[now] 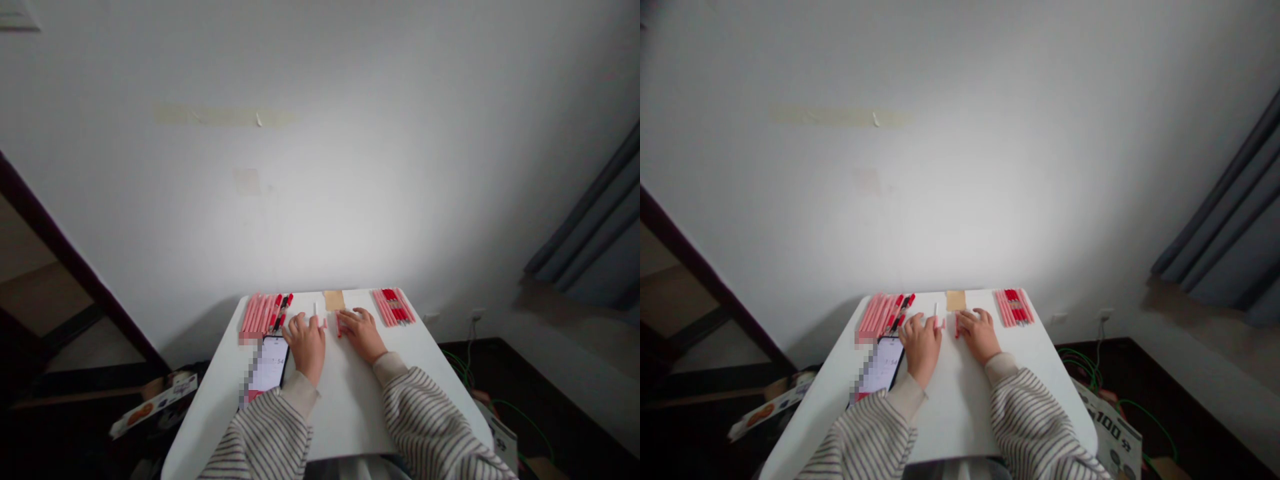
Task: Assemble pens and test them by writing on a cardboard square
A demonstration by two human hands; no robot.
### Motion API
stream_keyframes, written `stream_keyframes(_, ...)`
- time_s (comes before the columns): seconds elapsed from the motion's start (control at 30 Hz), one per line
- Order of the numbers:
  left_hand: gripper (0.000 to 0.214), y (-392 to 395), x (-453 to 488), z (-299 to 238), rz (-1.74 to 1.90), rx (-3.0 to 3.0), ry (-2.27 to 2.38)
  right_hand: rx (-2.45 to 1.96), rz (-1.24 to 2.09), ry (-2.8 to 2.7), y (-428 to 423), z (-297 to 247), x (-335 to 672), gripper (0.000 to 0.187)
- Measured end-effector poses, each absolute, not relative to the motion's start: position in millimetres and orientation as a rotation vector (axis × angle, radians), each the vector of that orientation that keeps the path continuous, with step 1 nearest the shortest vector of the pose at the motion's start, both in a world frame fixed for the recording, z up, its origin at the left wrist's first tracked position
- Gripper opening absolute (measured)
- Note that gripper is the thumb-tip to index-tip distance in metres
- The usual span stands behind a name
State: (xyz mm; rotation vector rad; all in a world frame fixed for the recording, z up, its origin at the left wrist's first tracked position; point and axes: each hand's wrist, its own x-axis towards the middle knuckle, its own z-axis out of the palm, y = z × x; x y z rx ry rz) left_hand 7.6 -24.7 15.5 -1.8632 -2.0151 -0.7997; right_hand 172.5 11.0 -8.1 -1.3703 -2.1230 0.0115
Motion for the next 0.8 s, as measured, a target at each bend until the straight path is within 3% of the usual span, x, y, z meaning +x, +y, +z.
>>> stream_keyframes(0.8,0.027,-21,6,12,-0.745,-1.746,-2.05,-1.463,0.083,-2.041,13,-16,187,0.028)
